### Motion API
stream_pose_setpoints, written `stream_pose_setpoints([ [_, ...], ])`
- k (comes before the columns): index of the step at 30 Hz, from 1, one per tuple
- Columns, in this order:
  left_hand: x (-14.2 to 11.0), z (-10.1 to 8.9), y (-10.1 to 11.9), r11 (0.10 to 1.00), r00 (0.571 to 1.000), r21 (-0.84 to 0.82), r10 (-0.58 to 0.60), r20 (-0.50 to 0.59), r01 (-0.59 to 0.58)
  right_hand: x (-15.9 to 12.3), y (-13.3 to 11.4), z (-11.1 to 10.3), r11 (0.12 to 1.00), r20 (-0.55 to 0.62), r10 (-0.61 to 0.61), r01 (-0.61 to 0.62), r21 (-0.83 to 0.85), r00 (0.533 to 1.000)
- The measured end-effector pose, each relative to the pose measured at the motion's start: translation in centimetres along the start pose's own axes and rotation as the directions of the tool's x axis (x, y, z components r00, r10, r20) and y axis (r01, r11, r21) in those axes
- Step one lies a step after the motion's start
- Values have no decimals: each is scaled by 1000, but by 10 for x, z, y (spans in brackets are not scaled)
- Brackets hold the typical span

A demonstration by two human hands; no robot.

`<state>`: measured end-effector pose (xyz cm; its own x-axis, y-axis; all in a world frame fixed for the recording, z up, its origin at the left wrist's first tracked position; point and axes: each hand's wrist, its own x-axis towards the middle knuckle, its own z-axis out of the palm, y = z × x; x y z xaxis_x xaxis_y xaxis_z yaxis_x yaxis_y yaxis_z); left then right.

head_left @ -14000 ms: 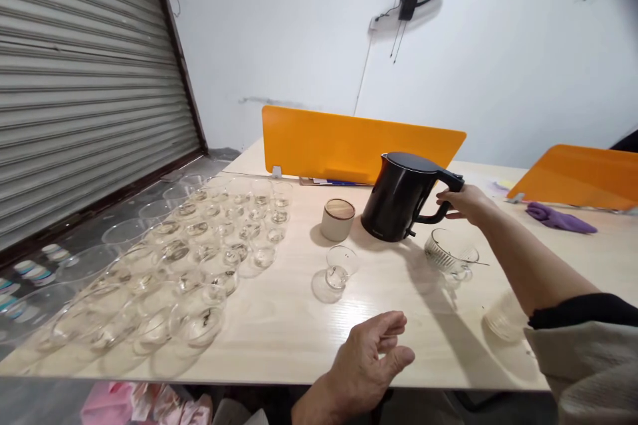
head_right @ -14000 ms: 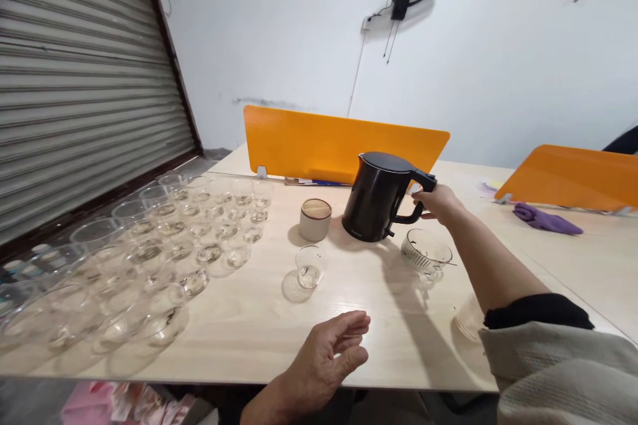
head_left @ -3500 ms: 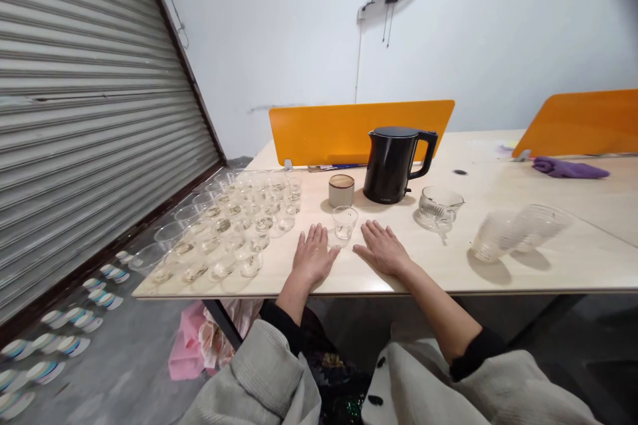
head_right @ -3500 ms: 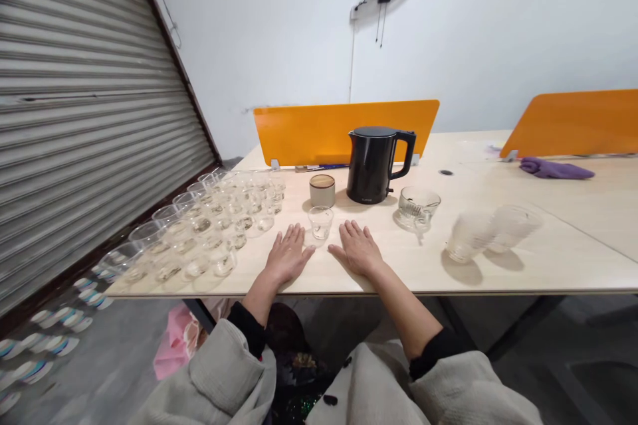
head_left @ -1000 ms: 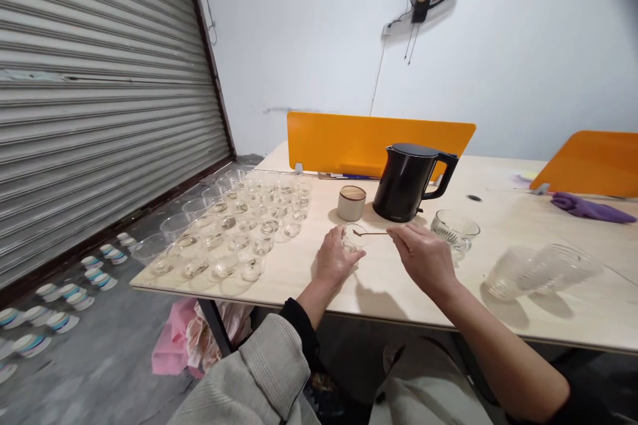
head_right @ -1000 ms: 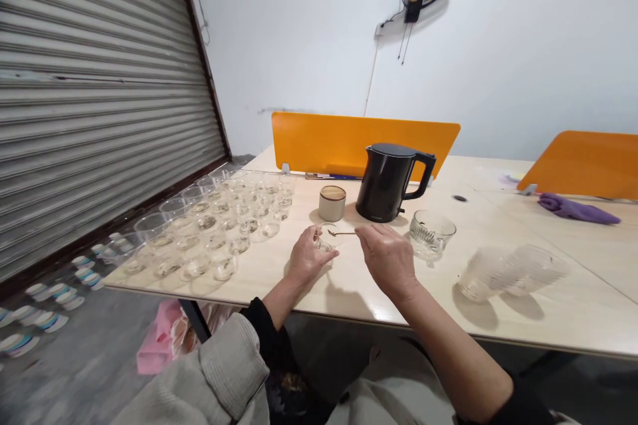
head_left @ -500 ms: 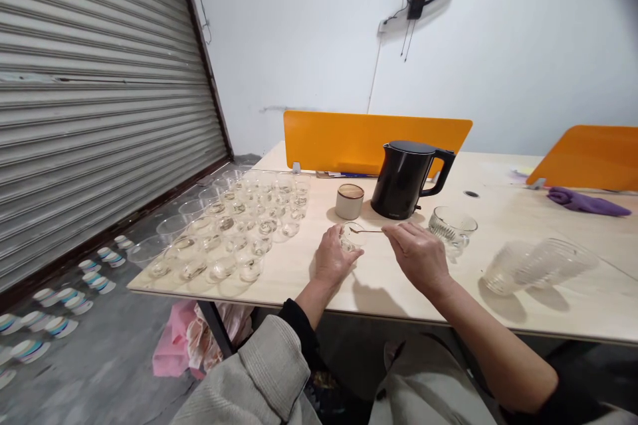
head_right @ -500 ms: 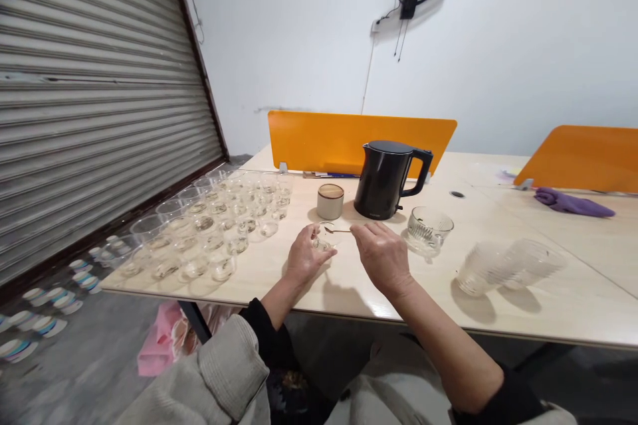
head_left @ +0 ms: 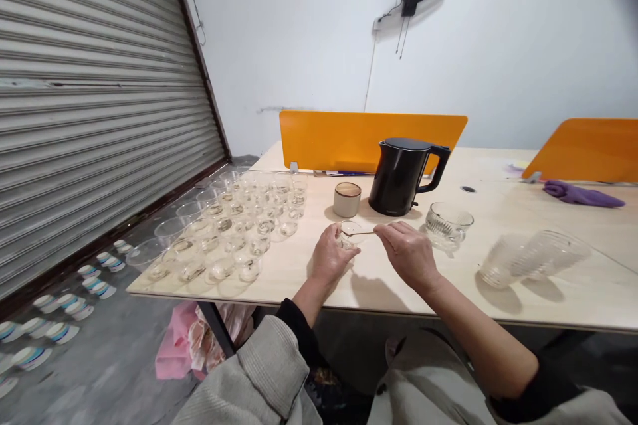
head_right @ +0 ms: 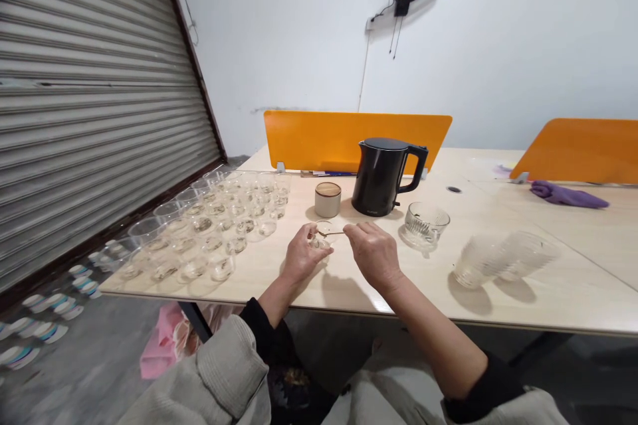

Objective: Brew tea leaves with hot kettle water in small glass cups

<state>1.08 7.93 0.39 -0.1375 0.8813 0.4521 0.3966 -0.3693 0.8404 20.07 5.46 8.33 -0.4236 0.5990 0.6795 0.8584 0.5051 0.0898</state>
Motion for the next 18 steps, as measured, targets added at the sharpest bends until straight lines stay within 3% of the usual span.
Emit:
stream_pose_setpoints([
  [8,-2,-3,2,992,995,-84,-87,46,91,11,3,-7,1000,84,12,-12,1,996],
  [12,-3,-4,0,983,989,-124,-123,84,133,25,2,-13,999,201,-12,5,34,980],
  [15,-3,-6,-1,980,985,-123,-150,83,159,35,-4,-8,995,251,-39,15,98,967],
  [18,-3,-6,0,977,982,-113,-171,80,179,43,-7,-2,998,253,-43,29,58,967],
])
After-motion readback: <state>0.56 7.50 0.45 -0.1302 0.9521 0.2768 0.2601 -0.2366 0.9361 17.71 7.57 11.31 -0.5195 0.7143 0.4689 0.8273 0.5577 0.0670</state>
